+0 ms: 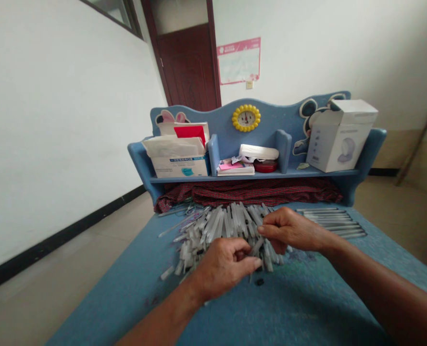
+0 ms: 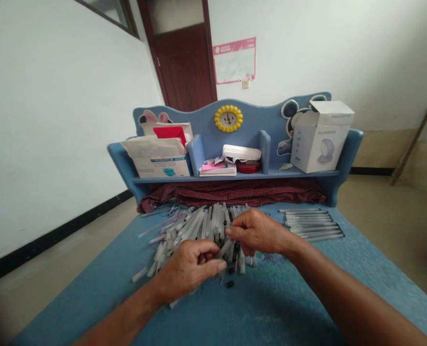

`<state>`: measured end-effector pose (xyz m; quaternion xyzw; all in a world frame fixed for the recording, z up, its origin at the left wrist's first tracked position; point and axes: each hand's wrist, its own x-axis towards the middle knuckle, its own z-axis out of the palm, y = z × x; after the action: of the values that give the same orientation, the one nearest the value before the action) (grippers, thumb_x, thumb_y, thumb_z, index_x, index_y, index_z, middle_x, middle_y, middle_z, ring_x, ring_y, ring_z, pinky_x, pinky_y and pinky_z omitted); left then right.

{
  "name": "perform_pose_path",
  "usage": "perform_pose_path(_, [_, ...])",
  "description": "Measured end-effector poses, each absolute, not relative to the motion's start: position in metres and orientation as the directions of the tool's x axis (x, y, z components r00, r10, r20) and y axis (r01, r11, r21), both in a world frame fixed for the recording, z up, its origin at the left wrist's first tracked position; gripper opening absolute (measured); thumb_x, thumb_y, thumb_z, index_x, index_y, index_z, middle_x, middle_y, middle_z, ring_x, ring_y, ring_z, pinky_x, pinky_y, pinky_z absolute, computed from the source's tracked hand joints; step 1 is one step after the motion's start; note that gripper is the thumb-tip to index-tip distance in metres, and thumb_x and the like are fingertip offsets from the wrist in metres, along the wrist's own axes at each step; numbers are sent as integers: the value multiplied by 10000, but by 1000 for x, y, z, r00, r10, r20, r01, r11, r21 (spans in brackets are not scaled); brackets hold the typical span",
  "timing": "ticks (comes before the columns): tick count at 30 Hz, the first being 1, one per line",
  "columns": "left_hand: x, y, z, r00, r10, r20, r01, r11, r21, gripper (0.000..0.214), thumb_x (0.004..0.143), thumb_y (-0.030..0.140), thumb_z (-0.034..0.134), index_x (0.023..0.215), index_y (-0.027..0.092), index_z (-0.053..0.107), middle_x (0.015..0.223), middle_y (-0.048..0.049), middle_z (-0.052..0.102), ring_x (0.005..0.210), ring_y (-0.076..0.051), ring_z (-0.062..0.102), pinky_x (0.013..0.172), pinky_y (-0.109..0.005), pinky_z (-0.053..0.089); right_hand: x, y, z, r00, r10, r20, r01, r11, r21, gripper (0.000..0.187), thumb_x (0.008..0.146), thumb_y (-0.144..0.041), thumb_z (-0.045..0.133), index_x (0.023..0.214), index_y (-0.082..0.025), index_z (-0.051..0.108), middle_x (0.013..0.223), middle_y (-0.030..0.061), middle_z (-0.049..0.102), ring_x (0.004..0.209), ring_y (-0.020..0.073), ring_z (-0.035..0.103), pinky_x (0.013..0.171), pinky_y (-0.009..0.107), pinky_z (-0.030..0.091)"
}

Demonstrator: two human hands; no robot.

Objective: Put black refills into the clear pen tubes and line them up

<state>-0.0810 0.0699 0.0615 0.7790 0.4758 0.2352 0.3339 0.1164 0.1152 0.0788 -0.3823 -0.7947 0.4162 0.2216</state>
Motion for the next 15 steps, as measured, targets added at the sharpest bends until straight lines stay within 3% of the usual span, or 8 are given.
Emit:
perform_pose_path(3, [-83, 72, 63, 491, 870, -28, 527, -272, 805, 230, 788, 331, 528, 713, 133, 617, 560, 51, 375, 522, -93, 352, 481, -217, 259, 118, 115, 81, -595, 802, 42, 429, 362, -827, 353, 834, -342, 486, 526, -169, 493, 443, -13, 550, 403, 90, 500, 422, 186, 388])
perform_pose_path(11, [-83, 74, 61, 454, 891, -14, 467, -224, 856, 206, 726, 320, 593, 628, 139, 595, 538, 49, 377, 515, -85, 328, 455, -203, 249, 118, 120, 75, -584, 810, 56, 432, 369, -823, 362, 828, -354, 503, 517, -171, 482, 437, -10, 559, 392, 90, 501, 407, 183, 377])
perform_pose_path(15, [-84, 75, 58, 438, 899, -12, 441, -203, 874, 186, 712, 299, 610, 625, 136, 588, 535, 48, 400, 516, -84, 343, 467, -207, 262, 117, 120, 73, -579, 814, 52, 386, 329, -862, 403, 829, -449, 507, 537, -175, 465, 432, -10, 548, 387, 91, 500, 402, 184, 378])
